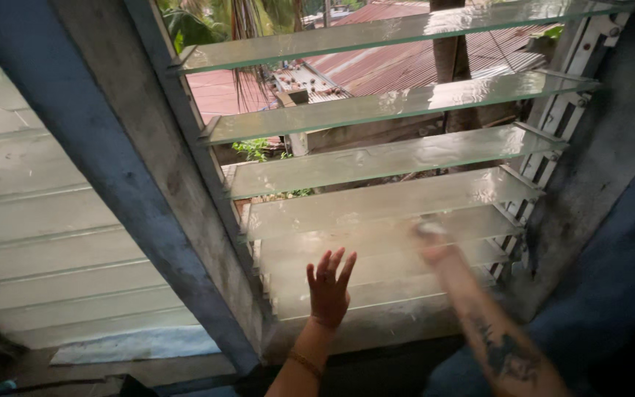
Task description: The person wipes glass louvers on a window using a white cloth, moving across several panes.
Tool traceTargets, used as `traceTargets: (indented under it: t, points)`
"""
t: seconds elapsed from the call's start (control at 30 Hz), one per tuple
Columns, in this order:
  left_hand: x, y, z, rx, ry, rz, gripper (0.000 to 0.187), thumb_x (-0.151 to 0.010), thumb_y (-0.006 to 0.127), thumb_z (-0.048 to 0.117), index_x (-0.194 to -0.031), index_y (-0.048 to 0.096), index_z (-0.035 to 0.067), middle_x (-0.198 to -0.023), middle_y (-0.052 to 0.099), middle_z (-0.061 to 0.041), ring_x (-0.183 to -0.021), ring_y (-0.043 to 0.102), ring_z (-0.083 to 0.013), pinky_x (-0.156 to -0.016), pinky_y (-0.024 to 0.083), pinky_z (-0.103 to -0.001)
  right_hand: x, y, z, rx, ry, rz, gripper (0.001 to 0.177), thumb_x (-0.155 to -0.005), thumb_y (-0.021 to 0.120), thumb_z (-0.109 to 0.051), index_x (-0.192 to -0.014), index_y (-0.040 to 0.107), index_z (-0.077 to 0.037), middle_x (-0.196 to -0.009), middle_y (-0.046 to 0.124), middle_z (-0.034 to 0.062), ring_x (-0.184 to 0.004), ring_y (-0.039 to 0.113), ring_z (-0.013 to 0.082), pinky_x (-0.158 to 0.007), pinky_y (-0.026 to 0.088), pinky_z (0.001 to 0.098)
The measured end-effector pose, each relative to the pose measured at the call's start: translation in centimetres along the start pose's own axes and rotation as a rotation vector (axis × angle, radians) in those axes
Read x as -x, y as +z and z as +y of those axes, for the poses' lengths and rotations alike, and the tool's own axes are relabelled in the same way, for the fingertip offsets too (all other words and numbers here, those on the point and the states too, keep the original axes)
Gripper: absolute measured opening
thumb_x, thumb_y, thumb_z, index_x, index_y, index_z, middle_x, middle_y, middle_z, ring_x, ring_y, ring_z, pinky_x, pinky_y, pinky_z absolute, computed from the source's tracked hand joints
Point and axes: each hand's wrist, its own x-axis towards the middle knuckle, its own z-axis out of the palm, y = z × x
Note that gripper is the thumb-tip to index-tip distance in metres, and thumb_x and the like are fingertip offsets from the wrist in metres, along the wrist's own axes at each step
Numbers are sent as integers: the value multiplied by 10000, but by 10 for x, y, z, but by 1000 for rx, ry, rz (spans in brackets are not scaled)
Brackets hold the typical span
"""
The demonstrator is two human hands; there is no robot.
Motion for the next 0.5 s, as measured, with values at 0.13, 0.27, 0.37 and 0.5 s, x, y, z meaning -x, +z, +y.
traceTargets:
  t: [0.13, 0.27, 0.37, 0.5]
  points:
    - [3, 6, -9, -102, 32, 1, 869, -751, 536, -96, -1553, 474, 232, -1579, 450, -42, -1501, 363, -260, -1265, 0, -532, 5, -2, -42, 262, -255, -197, 198, -1060, 533, -145, -1182, 640, -31, -1148, 699, 104, -1059, 695, 232, -953, 569, 354]
    - [9, 10, -13, -3, 14, -1, 842, -767, 546, -52, -1557, 469, 232, -1574, 447, -36, -1497, 351, -257, -1261, -17, -532, 11, -13, -4, 10, -191, -199, 199, -1037, 580, -125, -1194, 640, -19, -1150, 705, 125, -1043, 699, 245, -945, 578, 355]
    - [8, 13, -18, 8, 26, 24, 818, -789, 546, -41, -1559, 469, 224, -1575, 452, -40, -1499, 355, -250, -1259, -31, -531, 10, -8, 62, -87, 29, -134, 230, -994, 621, -121, -1187, 667, -5, -1144, 722, 142, -1018, 712, 256, -914, 588, 357]
    - [4, 13, -21, 56, 38, 35, 787, -807, 544, -27, -1554, 476, 212, -1574, 461, -48, -1498, 357, -257, -1252, -45, -526, 39, 21, 66, -166, 170, -63, 274, -937, 676, -115, -1178, 704, 13, -1137, 745, 166, -983, 728, 270, -873, 602, 359]
